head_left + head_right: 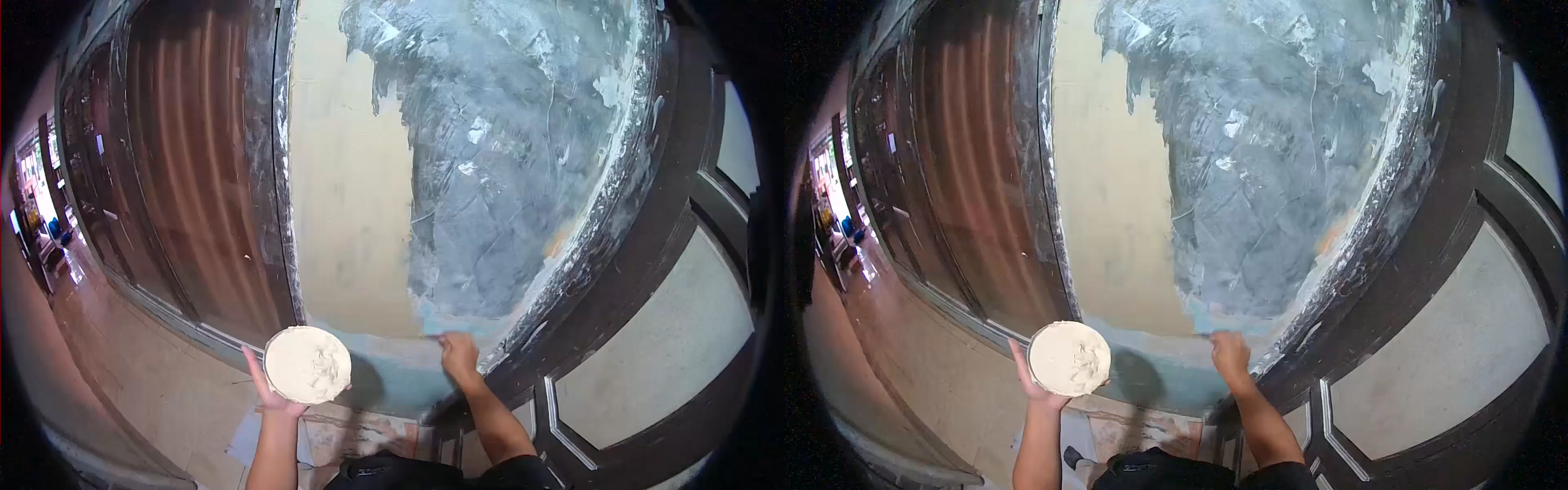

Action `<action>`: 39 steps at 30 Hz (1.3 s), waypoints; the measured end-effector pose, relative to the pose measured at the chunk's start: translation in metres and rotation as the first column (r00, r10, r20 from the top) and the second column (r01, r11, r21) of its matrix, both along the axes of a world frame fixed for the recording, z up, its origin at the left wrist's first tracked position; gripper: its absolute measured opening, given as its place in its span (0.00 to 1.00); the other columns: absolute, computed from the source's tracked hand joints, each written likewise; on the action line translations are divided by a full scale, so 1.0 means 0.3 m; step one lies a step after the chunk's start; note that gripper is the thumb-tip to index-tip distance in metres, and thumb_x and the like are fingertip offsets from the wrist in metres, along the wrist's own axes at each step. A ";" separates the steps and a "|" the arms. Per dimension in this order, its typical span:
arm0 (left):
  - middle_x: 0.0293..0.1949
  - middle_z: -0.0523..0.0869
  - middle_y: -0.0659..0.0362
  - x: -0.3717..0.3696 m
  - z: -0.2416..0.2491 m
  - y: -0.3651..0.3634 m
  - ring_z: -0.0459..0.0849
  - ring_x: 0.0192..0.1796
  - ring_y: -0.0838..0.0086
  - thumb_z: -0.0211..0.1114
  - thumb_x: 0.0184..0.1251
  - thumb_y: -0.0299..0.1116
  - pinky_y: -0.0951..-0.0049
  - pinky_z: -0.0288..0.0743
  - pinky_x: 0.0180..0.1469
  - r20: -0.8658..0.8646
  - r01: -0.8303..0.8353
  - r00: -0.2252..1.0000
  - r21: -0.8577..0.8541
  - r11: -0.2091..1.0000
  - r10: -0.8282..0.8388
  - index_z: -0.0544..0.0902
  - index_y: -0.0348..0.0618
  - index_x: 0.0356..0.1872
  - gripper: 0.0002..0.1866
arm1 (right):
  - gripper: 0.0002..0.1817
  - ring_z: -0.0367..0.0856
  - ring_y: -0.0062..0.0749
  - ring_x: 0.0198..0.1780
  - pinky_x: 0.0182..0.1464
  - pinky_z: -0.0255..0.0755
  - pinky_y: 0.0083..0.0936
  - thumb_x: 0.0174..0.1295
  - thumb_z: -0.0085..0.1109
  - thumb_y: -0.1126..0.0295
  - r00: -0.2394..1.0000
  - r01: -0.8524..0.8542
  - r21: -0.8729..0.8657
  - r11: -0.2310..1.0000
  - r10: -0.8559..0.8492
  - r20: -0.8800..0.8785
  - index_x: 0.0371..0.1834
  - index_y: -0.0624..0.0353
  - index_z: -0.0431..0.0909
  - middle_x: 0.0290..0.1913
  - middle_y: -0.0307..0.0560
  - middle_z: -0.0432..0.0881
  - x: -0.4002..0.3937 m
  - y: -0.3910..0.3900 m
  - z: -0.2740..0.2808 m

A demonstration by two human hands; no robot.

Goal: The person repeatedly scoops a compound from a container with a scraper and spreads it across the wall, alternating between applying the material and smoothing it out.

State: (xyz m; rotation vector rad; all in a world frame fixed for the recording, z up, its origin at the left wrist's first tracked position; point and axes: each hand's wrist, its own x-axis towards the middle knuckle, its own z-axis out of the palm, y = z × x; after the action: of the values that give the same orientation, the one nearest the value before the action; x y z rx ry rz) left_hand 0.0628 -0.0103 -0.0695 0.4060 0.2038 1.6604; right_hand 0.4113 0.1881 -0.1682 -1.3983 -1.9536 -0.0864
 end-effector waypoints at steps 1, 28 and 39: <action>0.73 0.78 0.45 -0.002 -0.017 0.006 0.81 0.68 0.38 0.39 0.66 0.88 0.19 0.76 0.61 0.002 0.000 1.000 -0.001 1.000 0.000 0.74 0.46 0.76 0.57 | 0.06 0.85 0.51 0.49 0.50 0.80 0.46 0.67 0.68 0.66 0.999 0.035 0.042 0.999 -0.034 -0.019 0.43 0.52 0.90 0.42 0.43 0.90 -0.006 0.017 0.029; 0.72 0.81 0.46 0.000 0.019 -0.032 0.83 0.69 0.46 0.39 0.69 0.86 0.36 0.79 0.68 -0.003 0.075 0.997 0.084 0.994 -0.075 0.75 0.41 0.75 0.57 | 0.08 0.86 0.53 0.49 0.52 0.80 0.46 0.68 0.68 0.64 0.982 -0.092 0.083 0.992 0.105 -0.160 0.44 0.51 0.92 0.45 0.48 0.92 -0.050 -0.049 0.138; 0.74 0.76 0.40 -0.006 0.013 0.009 0.80 0.68 0.33 0.39 0.64 0.90 0.14 0.75 0.59 0.014 0.038 0.999 0.018 0.999 -0.039 0.72 0.43 0.77 0.61 | 0.10 0.86 0.50 0.49 0.54 0.80 0.43 0.65 0.66 0.75 0.969 -0.172 0.125 0.977 0.190 -0.157 0.47 0.54 0.91 0.46 0.47 0.92 -0.093 -0.005 0.398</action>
State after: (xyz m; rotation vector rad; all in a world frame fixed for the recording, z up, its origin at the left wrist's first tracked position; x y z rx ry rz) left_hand 0.0611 -0.0075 -0.0656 0.4092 0.1696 1.6277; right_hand 0.3833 0.1865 -0.0488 -1.1132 -1.8956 0.0090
